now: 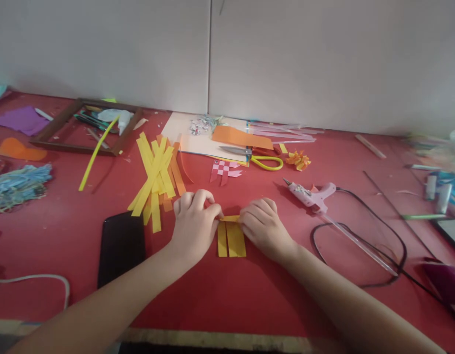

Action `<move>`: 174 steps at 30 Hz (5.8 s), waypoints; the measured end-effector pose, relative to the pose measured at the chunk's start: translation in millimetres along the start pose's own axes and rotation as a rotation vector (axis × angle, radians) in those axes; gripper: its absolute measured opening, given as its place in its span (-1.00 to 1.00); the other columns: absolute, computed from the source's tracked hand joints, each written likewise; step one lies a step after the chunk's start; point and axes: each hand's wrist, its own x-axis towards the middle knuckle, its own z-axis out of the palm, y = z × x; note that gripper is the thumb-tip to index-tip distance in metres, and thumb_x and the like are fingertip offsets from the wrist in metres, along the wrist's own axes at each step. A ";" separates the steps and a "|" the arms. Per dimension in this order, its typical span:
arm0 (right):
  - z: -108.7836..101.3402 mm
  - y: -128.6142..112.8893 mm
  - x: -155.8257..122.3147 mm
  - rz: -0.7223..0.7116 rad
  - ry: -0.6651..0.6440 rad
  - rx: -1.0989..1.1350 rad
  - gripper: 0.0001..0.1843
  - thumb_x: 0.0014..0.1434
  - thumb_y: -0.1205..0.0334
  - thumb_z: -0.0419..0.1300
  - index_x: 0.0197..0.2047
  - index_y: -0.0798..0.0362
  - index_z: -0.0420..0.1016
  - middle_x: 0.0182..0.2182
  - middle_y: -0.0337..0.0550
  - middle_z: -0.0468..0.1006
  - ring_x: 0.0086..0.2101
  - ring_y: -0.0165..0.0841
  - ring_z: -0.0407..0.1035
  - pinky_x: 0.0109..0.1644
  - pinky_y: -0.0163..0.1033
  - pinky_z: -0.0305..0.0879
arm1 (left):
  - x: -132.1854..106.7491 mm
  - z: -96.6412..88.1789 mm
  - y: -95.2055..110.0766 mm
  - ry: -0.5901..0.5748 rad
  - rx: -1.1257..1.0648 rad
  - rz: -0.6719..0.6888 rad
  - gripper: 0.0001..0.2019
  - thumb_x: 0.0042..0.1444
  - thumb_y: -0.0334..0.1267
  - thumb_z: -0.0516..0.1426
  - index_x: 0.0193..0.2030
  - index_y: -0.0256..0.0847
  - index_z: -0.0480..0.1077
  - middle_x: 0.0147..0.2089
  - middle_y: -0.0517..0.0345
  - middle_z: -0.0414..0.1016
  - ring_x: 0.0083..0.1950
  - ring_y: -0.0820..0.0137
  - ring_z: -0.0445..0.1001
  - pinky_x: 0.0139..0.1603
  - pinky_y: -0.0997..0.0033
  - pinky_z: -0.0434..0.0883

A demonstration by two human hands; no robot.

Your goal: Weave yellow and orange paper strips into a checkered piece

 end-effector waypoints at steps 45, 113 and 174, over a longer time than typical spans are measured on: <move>0.6 3.5 0.8 -0.021 0.132 0.032 -0.82 0.23 0.41 0.18 -0.11 0.01 0.40 -0.29 -0.17 0.59 -0.19 -0.29 0.39 -0.04 -0.11 0.19 | -4.0 3.8 1.5 0.046 0.062 -0.019 -0.59 0.13 -0.42 0.22 0.11 -0.08 0.35 0.23 -0.04 0.23 0.04 0.06 0.26 0.03 -0.03 0.29; 0.6 7.3 -0.9 0.046 0.130 0.030 -0.80 0.28 0.26 0.16 -0.05 -0.03 0.54 -0.08 -0.17 0.63 0.00 -0.25 0.41 0.21 0.01 0.13 | -4.7 16.6 -10.1 -0.144 0.016 0.307 -0.70 0.27 -0.50 -0.01 0.03 -0.32 0.47 0.06 -0.06 0.55 0.01 0.18 0.56 0.00 0.14 0.55; -76.9 -19.5 -5.2 -0.164 0.077 0.179 -0.48 0.09 0.48 0.14 0.13 0.00 0.28 -0.07 -0.02 0.52 0.00 -0.18 0.40 0.15 0.05 0.28 | 14.4 -90.1 22.5 -0.790 -0.806 0.073 -0.89 0.24 -0.31 0.14 -0.10 -0.11 0.33 -0.18 0.25 0.52 -0.21 0.46 0.51 -0.20 0.48 0.42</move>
